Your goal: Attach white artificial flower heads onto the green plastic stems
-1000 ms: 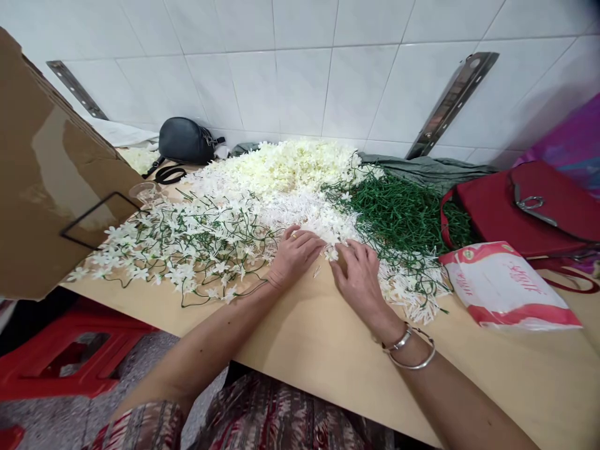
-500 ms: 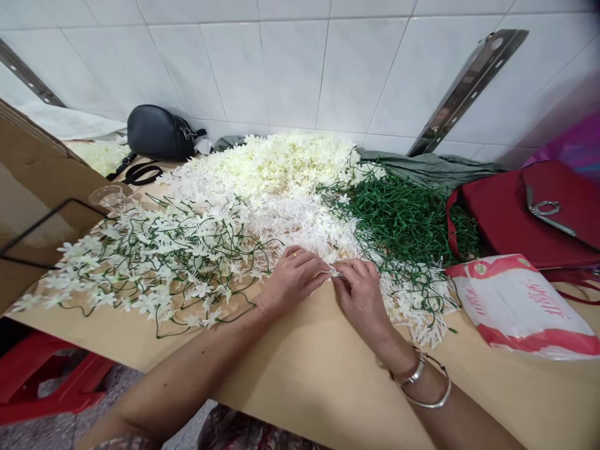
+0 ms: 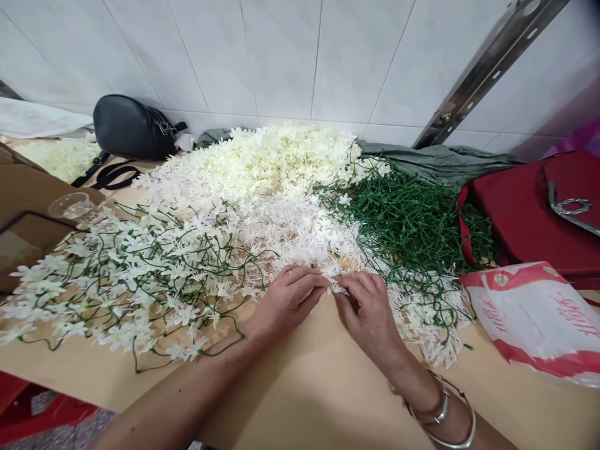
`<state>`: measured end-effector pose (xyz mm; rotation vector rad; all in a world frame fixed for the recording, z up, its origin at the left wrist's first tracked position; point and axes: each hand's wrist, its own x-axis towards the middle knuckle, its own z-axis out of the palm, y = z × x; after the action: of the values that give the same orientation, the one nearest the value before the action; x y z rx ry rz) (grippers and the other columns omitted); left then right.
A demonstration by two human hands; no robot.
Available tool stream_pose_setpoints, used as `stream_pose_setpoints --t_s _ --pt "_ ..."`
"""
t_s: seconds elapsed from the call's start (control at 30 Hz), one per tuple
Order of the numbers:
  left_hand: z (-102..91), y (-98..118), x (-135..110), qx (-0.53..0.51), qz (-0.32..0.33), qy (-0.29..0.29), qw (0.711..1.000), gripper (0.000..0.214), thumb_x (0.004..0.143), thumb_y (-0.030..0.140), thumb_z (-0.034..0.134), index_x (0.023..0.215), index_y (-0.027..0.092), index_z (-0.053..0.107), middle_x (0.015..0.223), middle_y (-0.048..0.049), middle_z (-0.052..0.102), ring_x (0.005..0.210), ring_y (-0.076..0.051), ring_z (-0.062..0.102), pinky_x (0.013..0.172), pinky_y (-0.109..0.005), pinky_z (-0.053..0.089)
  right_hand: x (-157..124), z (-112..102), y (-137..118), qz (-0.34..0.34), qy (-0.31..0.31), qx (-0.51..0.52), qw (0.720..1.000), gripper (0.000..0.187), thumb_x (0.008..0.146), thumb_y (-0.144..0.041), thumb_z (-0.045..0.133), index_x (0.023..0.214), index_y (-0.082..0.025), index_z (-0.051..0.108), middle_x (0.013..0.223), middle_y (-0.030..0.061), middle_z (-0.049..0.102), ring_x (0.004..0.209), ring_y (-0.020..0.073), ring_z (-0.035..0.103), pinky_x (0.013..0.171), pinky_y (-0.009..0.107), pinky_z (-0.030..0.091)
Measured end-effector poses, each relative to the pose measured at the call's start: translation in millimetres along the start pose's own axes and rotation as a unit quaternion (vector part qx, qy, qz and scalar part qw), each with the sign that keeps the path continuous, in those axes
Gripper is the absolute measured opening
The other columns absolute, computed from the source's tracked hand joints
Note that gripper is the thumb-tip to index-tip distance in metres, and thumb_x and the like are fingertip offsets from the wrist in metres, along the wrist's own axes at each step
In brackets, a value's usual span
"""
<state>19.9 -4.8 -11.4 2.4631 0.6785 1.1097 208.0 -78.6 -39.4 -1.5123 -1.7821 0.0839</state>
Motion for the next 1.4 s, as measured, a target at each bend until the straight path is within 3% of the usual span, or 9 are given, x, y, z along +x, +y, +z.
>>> stream_pose_setpoints --t_s 0.5,0.9,1.07,1.4 --pt "-1.6 2 -1 0.007 -0.003 0.001 1.000 0.010 0.104 0.016 0.064 0.110 0.021 0.070 0.103 -0.0043 0.080 0.098 -0.016 0.076 0.089 -0.029 0.058 0 -1 -1 0.000 -0.004 0.002 1.000 0.013 0.102 -0.014 0.059 0.108 -0.023 0.066 0.101 0.0056 0.073 0.099 0.0254 0.058 0.092 0.043 0.047" --pt "-6.7 4 1 0.005 -0.004 0.008 1.000 0.005 0.102 0.020 0.068 0.106 0.022 0.068 0.091 -0.0015 0.078 0.083 -0.014 0.073 0.080 -0.028 0.057 -1 -9 -2 0.069 0.033 0.075 0.994 0.010 0.102 -0.021 0.062 0.108 -0.025 0.069 0.097 0.0051 0.075 0.095 0.0239 0.065 0.087 0.042 0.053" --pt "-4.7 4 3 0.012 -0.014 0.023 1.000 0.007 0.103 0.018 0.067 0.110 0.020 0.067 0.101 -0.0046 0.078 0.090 -0.014 0.073 0.080 -0.026 0.057 2 -12 -4 0.060 0.057 0.083 0.993 0.018 0.102 -0.015 0.057 0.110 -0.025 0.069 0.101 0.0054 0.075 0.098 0.0229 0.066 0.086 0.039 0.054" --pt "-1.1 0 1 -0.011 -0.017 0.009 1.000 0.007 0.104 0.020 0.064 0.107 0.019 0.070 0.094 -0.0043 0.076 0.087 -0.014 0.073 0.079 -0.024 0.058 5 -11 -6 0.066 0.059 0.095 0.992 0.006 0.102 -0.022 0.065 0.101 -0.025 0.071 0.093 0.0038 0.076 0.090 0.0217 0.070 0.082 0.038 0.056"
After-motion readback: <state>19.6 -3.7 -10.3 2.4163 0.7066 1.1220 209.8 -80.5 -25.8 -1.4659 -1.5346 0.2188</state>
